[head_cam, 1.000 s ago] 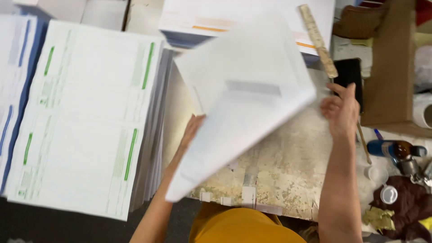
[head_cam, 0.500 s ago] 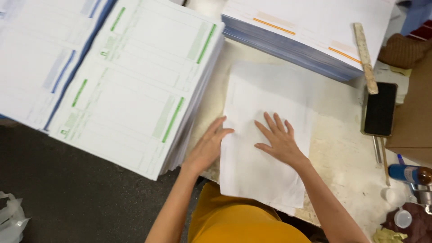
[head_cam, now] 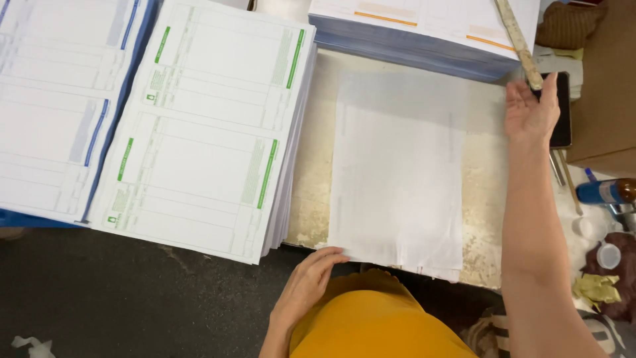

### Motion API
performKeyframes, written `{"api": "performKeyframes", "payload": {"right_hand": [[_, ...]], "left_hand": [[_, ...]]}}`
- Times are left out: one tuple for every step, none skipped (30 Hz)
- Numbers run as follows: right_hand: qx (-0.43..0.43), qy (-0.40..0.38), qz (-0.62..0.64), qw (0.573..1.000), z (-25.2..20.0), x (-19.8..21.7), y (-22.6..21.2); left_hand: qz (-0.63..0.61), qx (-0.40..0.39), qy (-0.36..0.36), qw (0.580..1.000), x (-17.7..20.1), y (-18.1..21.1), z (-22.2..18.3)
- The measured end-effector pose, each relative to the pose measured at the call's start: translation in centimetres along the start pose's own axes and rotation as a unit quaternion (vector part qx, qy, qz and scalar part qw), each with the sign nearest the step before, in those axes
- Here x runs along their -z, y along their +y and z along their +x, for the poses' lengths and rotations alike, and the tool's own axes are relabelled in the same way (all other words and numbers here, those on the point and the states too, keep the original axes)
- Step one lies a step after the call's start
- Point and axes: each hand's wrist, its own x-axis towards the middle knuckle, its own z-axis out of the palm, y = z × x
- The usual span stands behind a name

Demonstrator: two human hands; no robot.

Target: The person fans out a stack of paper by hand and then flips through various stacks on a table to separate and reorganize individual sheets.

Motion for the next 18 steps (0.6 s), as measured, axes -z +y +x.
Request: {"api": "performKeyframes", "payload": {"right_hand": [[0.002,-0.005,0.0,1.0,1.3,0.7,0.0],[0.004,-0.015,0.009,1.0,2.6,1.4,0.0],[0.004,-0.026,0.018,0.999,4.1,1.8,0.2],[0.003,-0.033,0.019,0.999,4.8,2.6,-0.4],[0.01,-0.028,0.007,1.0,5.9,2.9,-0.4],[0.017,-0.024,-0.004,1.0,7.0,3.0,-0.4],[0.011,-0.04,-0.001,0.999,6.9,2.6,-0.9],[-0.001,-0.088,0.007,0.996,6.9,2.3,-1.3],[-0.012,-0.131,0.012,0.991,6.6,2.5,-2.3],[-0.017,-0.144,0.013,0.989,7.3,2.2,-2.4],[-0.018,-0.138,-0.004,0.99,7.9,2.3,-2.7],[-0.019,-0.131,-0.021,0.991,8.4,2.4,-3.0],[-0.023,-0.141,-0.022,0.989,9.6,3.2,-3.0],[-0.029,-0.142,-0.035,0.989,10.8,3.9,-3.0],[-0.035,-0.141,-0.047,0.988,11.9,4.6,-2.8],[-0.039,-0.151,-0.048,0.987,11.5,4.5,-2.8],[-0.04,-0.132,-0.062,0.988,10.8,4.5,-2.9],[-0.041,-0.113,-0.078,0.99,10.2,4.6,-2.9]], "left_hand": [[-0.001,-0.003,0.004,1.0,-0.2,0.2,0.5],[0.003,-0.022,0.003,1.0,-0.4,0.5,1.0],[0.006,-0.039,0.004,0.999,-0.6,0.9,1.4],[0.005,-0.04,0.011,0.999,-1.2,1.0,1.7],[0.01,-0.061,0.008,0.998,-1.7,1.1,2.1],[0.015,-0.081,0.005,0.997,-2.1,1.2,2.4],[0.015,-0.081,0.023,0.996,-2.2,1.7,2.6],[0.018,-0.078,0.012,0.997,-2.3,2.1,3.0],[0.02,-0.076,-0.003,0.997,-2.6,2.6,3.1],[0.017,-0.076,0.011,0.997,-2.9,2.9,3.4],[0.015,-0.042,-0.015,0.999,-3.2,3.2,3.6],[0.011,-0.008,-0.042,0.999,-3.6,3.4,3.8],[0.007,-0.008,-0.031,0.999,-3.7,3.8,3.9],[0.009,0.01,-0.048,0.999,-3.8,4.2,4.0],[0.011,0.027,-0.065,0.997,-3.7,4.6,4.1],[0.007,0.028,-0.055,0.998,-3.8,4.5,4.3],[0.008,0.03,-0.061,0.998,-3.9,4.4,4.4],[0.009,0.033,-0.067,0.997,-3.8,4.2,4.4]]}}
